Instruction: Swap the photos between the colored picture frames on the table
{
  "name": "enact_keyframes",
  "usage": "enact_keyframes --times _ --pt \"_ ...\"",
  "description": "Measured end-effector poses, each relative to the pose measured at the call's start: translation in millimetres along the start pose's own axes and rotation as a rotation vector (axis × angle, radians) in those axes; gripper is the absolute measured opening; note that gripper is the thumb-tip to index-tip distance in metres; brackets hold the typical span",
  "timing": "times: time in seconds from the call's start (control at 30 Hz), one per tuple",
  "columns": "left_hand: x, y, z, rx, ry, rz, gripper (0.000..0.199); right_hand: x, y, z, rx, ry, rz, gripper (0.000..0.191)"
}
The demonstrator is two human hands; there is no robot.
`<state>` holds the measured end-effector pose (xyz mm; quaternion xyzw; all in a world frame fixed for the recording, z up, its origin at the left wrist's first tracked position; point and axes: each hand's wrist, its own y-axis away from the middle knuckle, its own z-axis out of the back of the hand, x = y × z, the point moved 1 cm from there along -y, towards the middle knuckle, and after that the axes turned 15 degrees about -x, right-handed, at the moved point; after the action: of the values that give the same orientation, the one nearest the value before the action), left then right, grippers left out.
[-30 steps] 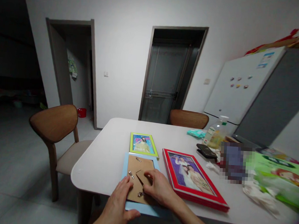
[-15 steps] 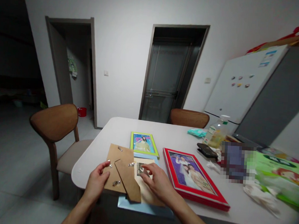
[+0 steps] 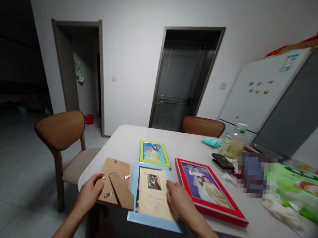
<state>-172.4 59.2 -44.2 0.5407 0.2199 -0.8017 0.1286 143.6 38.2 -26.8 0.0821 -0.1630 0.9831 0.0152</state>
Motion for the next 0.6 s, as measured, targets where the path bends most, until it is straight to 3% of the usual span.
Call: enact_keyframes --times 0.17,0.27,0.43,0.6 --pt "2.1 9.6 -6.1 -0.051 -0.423 -0.314 0.040 -0.1 -2.8 -0.2 0.021 0.010 -0.042 0.036" --pt "4.6 12.9 -9.4 -0.081 -0.565 -0.416 0.038 0.7 0.2 0.1 -0.024 -0.009 -0.049 0.032" --pt "-16.9 36.9 -20.3 -0.065 -0.434 -0.592 0.034 0.5 2.4 -1.3 -0.089 -0.020 -0.060 0.041" --pt "-53.0 84.4 -47.4 0.214 -0.259 -0.724 0.034 -3.5 -3.5 -4.9 -0.080 -0.046 -0.114 0.057"
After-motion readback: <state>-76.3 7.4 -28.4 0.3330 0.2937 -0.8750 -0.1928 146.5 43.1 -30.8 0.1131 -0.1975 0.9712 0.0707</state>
